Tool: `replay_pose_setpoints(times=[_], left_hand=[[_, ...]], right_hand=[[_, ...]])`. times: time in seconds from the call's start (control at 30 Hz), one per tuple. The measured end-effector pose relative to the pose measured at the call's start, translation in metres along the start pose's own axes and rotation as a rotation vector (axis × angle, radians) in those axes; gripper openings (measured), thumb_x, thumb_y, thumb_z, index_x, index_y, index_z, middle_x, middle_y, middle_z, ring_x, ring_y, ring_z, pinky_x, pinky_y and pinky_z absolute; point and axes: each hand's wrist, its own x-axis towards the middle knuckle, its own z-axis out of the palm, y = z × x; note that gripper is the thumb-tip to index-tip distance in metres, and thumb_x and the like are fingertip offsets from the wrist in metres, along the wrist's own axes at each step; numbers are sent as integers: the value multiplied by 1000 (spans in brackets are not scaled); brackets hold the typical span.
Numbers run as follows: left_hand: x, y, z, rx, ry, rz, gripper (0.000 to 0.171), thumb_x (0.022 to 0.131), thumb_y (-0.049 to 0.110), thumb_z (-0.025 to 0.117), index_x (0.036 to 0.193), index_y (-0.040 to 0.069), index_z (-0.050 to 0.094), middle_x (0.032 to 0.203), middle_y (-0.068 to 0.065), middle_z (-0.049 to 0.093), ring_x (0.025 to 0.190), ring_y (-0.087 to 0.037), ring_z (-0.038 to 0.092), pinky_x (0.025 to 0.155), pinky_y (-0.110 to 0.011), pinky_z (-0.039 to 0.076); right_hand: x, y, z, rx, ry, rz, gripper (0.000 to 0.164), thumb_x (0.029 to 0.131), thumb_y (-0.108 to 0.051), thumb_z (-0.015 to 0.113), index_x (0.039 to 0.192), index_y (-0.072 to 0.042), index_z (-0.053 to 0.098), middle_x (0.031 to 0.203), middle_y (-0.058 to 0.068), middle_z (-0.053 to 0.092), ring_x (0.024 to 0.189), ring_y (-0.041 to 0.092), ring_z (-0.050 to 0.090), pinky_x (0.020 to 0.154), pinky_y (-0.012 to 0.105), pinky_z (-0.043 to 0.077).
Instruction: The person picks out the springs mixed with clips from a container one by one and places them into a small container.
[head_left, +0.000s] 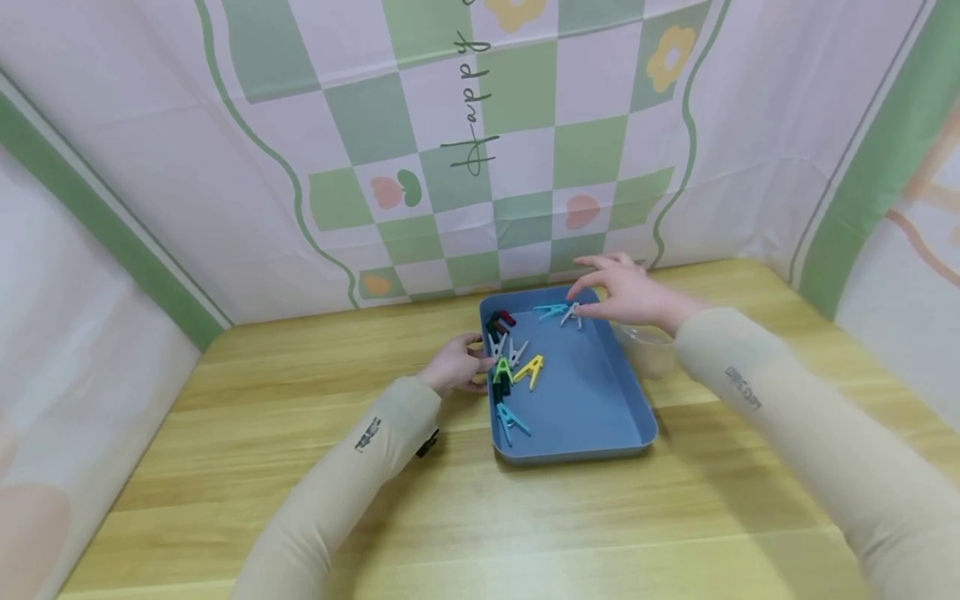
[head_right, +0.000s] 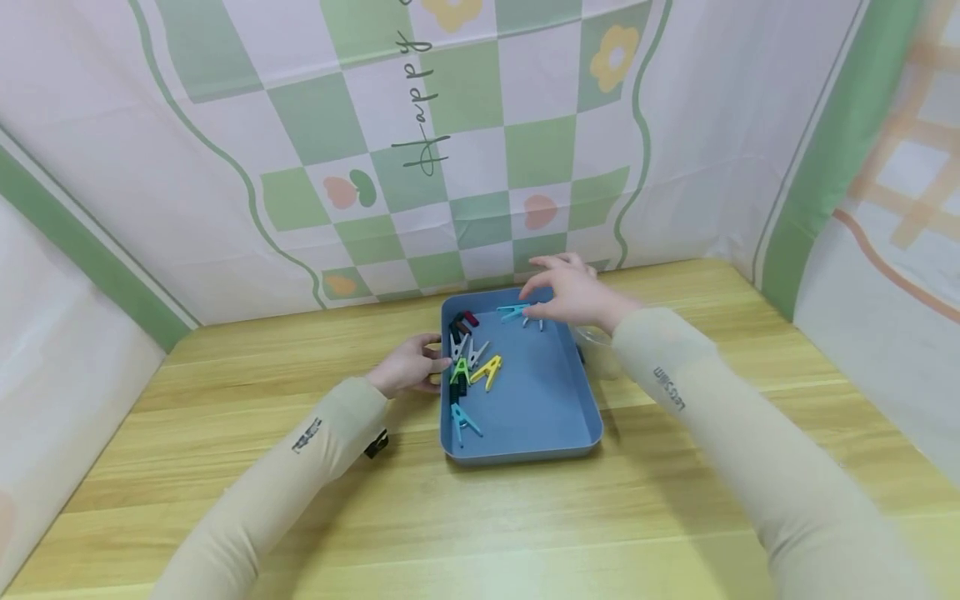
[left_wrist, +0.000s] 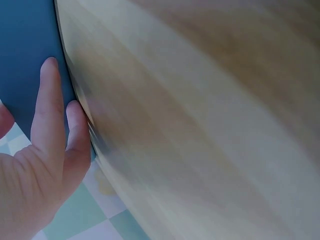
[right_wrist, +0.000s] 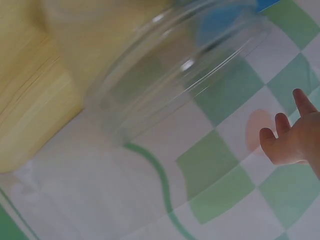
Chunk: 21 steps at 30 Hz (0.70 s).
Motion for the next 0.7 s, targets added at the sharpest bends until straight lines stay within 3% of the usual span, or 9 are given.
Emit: replay_pose_setpoints(times=[0.4, 0.7], left_hand=[[0, 0, 0, 3, 4, -9, 59, 94, 7, 57, 147, 7, 30, 131, -21, 48, 98, -24, 59, 74, -35, 59], [-1, 1, 0, -2, -1, -10, 60, 95, 9, 57, 148, 8, 29, 131, -20, 48, 95, -23, 60, 74, -35, 59]], right_hand=[[22, -25, 42, 182, -31, -54, 29, 90, -26, 64, 113, -10, 67, 153, 18, 26, 137, 46, 12, 107, 68, 17], [28, -28, 67, 336, -36, -4, 32, 88, -24, 67, 115, -8, 66, 154, 14, 27, 141, 44, 10, 107, 70, 14]])
